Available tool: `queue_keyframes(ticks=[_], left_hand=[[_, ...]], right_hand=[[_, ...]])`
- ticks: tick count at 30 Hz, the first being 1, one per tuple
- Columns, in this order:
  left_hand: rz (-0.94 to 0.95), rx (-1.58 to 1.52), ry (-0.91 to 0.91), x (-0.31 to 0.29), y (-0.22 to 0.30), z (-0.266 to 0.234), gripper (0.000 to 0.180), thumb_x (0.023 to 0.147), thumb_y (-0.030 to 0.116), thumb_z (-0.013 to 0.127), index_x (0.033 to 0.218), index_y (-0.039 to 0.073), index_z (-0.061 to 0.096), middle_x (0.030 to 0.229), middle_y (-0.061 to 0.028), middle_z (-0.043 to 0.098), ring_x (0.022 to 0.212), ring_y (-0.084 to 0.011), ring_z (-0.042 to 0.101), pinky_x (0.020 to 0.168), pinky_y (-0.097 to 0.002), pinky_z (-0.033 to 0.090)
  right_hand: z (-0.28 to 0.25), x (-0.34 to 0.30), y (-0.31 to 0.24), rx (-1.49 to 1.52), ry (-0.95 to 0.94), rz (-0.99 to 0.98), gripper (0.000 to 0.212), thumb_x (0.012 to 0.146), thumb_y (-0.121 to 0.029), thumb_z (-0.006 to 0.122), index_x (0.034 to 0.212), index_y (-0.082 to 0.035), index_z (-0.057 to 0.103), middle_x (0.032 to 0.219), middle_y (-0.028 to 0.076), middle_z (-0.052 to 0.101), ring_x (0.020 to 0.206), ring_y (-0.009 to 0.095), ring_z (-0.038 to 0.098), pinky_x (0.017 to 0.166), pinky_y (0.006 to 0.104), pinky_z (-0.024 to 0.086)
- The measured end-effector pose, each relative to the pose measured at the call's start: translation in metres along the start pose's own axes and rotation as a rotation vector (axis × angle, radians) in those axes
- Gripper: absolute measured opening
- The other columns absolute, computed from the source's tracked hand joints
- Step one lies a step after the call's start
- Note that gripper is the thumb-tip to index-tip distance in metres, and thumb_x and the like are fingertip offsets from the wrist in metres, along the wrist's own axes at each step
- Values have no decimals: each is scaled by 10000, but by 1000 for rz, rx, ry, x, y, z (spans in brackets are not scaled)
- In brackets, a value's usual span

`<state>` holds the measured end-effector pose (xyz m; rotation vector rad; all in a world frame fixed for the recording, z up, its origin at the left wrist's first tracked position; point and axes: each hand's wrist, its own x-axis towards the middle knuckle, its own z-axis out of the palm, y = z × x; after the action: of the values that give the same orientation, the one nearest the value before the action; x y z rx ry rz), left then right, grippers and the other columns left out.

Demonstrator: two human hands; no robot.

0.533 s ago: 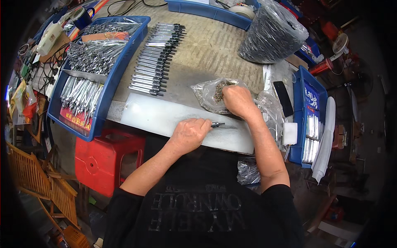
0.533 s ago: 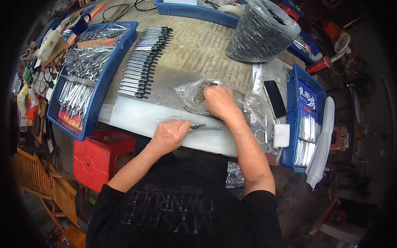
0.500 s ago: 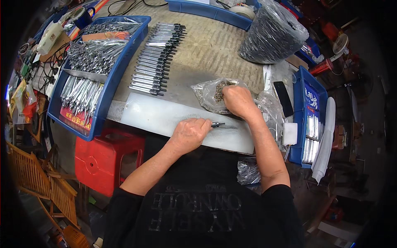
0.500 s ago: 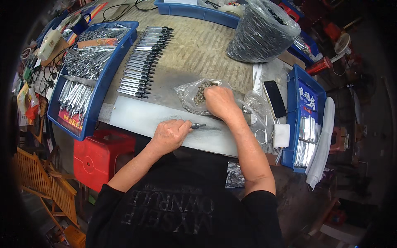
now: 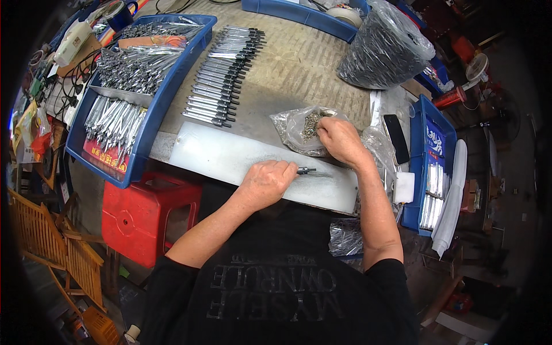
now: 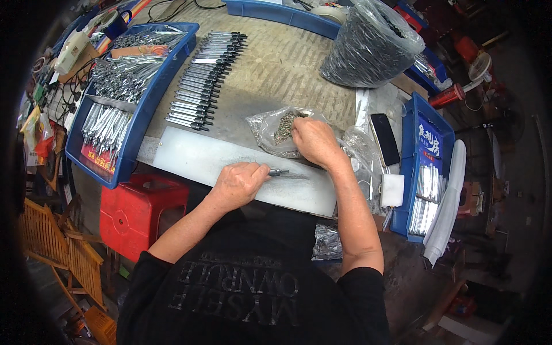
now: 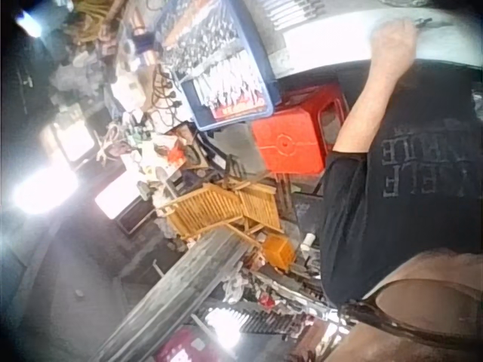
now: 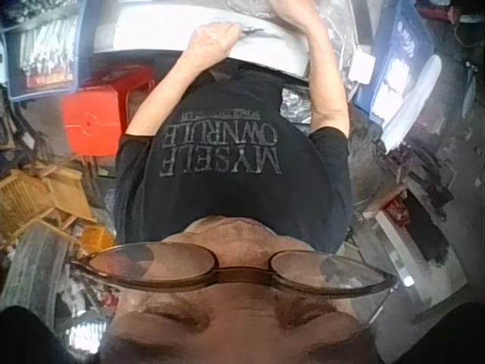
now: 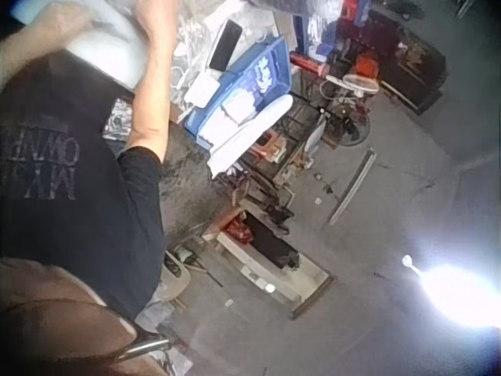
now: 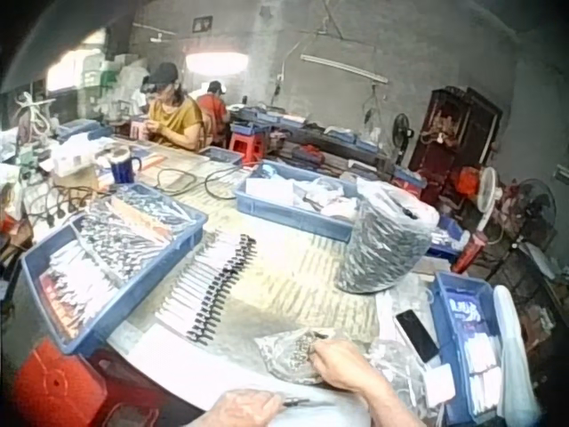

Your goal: The person assembles metal components by hand, taking pieces from trays and plastic bags and fitting small metal parts together.

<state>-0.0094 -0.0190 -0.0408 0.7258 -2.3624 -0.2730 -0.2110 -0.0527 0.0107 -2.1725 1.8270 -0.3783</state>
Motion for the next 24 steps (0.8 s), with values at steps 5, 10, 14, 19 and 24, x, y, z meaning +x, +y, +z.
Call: queue_keyframes(ticks=[5,10,14,19,24], left_hand=[[-3,-17,5,-2,-2,2,169,735,156,639,774,43,520,574,-64,489,511,-217,547,449,-331,440],[5,-18,0,2,-1,0,179,727,159,643,779,42,520,570,-60,479,502,-212,538,446,-327,439],[2,-6,-8,1,-1,1,183,721,156,646,795,38,528,572,-58,479,504,-208,538,444,-325,438],[-3,7,-10,0,-2,2,196,711,152,651,821,32,541,590,-54,489,513,-205,541,448,-321,441],[-4,0,-8,-1,-2,3,193,709,147,651,818,34,540,598,-55,494,517,-207,543,451,-321,443]], right_hand=[[-27,-14,-10,236,-110,83,173,770,-145,527,788,23,569,704,183,573,661,303,559,609,382,423],[-30,-38,-1,221,-388,11,168,749,-145,530,763,17,572,656,174,565,613,291,559,587,376,428],[-14,-48,3,16,-464,43,182,733,-153,521,755,12,594,711,212,586,723,378,570,656,445,433],[-11,-53,-5,-63,-422,104,178,743,-124,508,760,26,602,757,230,598,770,374,588,704,443,446],[-8,-65,-3,34,-285,129,173,767,-131,552,766,33,606,768,233,598,777,370,593,699,434,455]])
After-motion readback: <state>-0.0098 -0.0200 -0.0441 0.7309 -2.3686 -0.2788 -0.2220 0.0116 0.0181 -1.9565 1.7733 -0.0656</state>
